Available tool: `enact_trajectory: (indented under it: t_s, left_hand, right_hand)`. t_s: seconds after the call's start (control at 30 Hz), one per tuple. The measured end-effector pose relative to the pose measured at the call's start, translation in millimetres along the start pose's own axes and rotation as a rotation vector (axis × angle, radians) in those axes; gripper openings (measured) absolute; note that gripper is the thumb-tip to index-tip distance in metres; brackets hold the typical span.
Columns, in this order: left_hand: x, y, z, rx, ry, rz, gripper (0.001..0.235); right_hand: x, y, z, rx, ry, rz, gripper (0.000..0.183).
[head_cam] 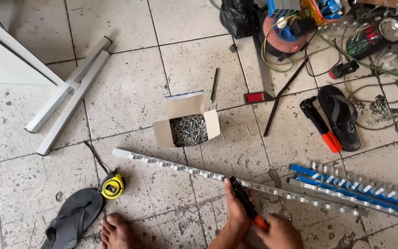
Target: Using a manual hand riveter to fasten components onto a long metal profile while working on the floor.
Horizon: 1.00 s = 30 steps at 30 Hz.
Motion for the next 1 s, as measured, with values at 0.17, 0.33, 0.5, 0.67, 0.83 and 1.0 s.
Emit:
enact_trajectory:
  t_s: [0.17,0.33,0.5,0.67,0.83,1.0]
  left_hand:
    - [47,28,-18,-0.193,0.097,0.095,0.08]
    - [10,7,-9,0.123,0.059,0.084,0.07]
    - [64,32,-22,-0.044,-0.014,-0.015,0.067]
    - [80,38,-13,-1.023,0.231,-0.14,0.082]
    - [49,14,-1,-0.824,0.274,-0.166,0.077]
    - [28,-5,1,-0.486,0.145,-0.221,0.079]
  right_hand:
    - [3,35,34,-1.071,-0.127,0.23,0.033]
    - [-28,-4,-49,-0.265,-0.126,0.011,0.035]
    - [-15,-19,-28,-0.252,-0.136,-0.104,0.028]
    - [-8,-26,-17,-0.322,-0.141,-0.09,0.042]
    - [-4,-25,-18,-0.42,-0.059,-0.013,0.037]
    - [-26,-13,-68,-0.377,0.018,0.021,0.036]
Point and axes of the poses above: each hand's wrist, its own x-axis away from the middle knuckle, its own z-axis out of the back of the hand, y = z × x, the point moved 3 cm from there along -x, towards the middle knuckle, and after that the axes turned 12 degrees about y, right-handed, at the moved point
